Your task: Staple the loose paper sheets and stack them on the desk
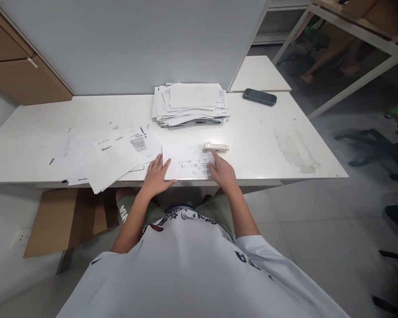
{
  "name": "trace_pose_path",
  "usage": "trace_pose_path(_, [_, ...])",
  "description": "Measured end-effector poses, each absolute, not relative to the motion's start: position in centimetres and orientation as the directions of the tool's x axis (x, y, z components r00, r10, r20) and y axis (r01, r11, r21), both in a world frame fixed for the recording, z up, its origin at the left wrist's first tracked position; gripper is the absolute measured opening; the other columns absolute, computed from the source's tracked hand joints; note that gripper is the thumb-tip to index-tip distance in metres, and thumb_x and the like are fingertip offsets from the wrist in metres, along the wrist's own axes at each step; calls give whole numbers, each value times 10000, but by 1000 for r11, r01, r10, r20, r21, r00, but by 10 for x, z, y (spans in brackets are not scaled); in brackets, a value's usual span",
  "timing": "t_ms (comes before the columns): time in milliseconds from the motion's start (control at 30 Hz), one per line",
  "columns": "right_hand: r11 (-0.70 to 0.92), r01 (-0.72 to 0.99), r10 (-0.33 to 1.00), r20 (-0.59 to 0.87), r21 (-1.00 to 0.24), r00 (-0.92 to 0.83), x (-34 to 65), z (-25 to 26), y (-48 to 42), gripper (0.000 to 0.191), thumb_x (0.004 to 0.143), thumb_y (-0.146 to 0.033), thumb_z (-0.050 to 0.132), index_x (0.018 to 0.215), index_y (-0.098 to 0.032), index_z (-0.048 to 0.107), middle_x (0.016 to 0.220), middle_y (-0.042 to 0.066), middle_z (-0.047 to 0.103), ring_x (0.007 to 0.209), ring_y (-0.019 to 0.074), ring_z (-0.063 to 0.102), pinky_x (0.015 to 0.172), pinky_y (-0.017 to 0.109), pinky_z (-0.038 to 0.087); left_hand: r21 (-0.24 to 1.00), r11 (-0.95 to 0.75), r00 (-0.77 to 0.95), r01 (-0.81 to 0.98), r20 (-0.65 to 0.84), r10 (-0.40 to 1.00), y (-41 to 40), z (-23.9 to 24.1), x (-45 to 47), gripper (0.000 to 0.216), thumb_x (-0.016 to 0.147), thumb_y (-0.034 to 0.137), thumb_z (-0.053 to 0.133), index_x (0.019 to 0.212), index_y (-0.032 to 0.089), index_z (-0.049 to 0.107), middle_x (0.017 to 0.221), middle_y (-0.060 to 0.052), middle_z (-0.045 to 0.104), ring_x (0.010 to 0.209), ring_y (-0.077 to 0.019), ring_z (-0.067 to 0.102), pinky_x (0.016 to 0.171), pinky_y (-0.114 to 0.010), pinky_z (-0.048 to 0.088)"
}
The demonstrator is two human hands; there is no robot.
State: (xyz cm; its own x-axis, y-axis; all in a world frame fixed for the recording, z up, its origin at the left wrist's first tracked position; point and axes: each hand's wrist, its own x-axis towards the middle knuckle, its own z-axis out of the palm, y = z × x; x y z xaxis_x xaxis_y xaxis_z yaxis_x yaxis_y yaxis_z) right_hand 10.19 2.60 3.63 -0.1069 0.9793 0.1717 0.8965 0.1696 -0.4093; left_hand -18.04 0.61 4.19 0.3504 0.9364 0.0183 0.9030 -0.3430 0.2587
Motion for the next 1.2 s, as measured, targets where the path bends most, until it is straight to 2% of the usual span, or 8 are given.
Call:
trace_pose_path(100, [170, 911, 980, 163, -376, -116, 103, 35, 27, 559, 954, -369, 305, 1439, -116, 424, 989, 166, 676, 866, 303, 595, 722, 390, 463, 269, -340, 342, 901, 39, 939, 6, 42, -178, 807, 880, 600, 510, 1504, 123, 327, 1613, -211, 107, 1504, -352, 56, 1174, -548, 143])
trace_pose_path(267, [134, 925, 979, 195, -354, -67, 107, 36, 26, 568, 975, -412, 272, 1431, -113, 431, 980, 174, 662, 888, 305, 592, 799, 431, 448, 268, -362, 364, 893, 45, 930, 5, 39, -179, 727, 911, 551, 480, 1503, 156, 334, 1602, -182, 200, 1495, -335, 141, 1176, -537, 164])
trace_pose_path(400, [162, 922, 940, 338, -352, -36, 108, 39, 27, 567, 971, -428, 325, 1440, -124, 420, 1259, 211, 576, 1174, 336, 509, 946, 476, 411, 274, -383, 379, 882, 70, 923, 5, 38, -179, 677, 921, 540, 472, 1500, 209, 357, 1603, -121, 236, 1496, -319, 151, 1191, -517, 149])
trace_pose_path(533, [313, 894, 902, 397, -322, -172, 102, 39, 34, 498, 972, -370, 360, 1407, -145, 449, 1429, 163, 486, 1351, 302, 378, 1074, 455, 322, 279, -437, 425, 855, 107, 899, 2, 37, -179, 642, 943, 508, 448, 1506, 216, 349, 1590, -92, 280, 1497, -299, 159, 1203, -498, 136])
trace_pose_path(767, [212, 908, 928, 367, -361, -70, 89, 42, 48, 355, 876, -158, 416, 1170, -142, 614, 1203, 159, 619, 1120, 302, 523, 905, 417, 402, 275, -614, 614, 740, 97, 783, -5, 35, -185, 568, 982, 386, 387, 1522, 231, 303, 1569, -50, 330, 1479, -225, 241, 1211, -447, 150])
trace_pose_path(933, [142, 939, 939, 344, -314, -27, 87, 46, 67, 350, 716, 11, 404, 868, -174, 659, 920, 112, 633, 900, 266, 518, 722, 362, 350, 277, -605, 603, 747, 104, 791, -8, 37, -185, 511, 996, 327, 354, 1500, 239, 352, 1539, -40, 387, 1462, -216, 289, 1193, -436, 208])
trace_pose_path(1067, [208, 910, 915, 400, -358, -52, 93, 38, 85, 257, 671, 11, 426, 707, -189, 584, 820, 83, 592, 821, 241, 475, 693, 355, 321, 267, -615, 598, 742, 152, 787, -9, 35, -186, 489, 997, 353, 386, 1474, 245, 397, 1509, -38, 436, 1441, -222, 335, 1174, -439, 254])
trace_pose_path(1200, [385, 746, 869, 485, -543, -96, 107, 23, 99, 240, 644, 9, 421, 628, -206, 526, 759, 41, 582, 781, 214, 492, 707, 345, 356, 264, -648, 620, 714, 191, 761, -11, 30, -185, 424, 983, 239, 398, 1393, 251, 506, 1435, -31, 531, 1405, -212, 400, 1124, -434, 334])
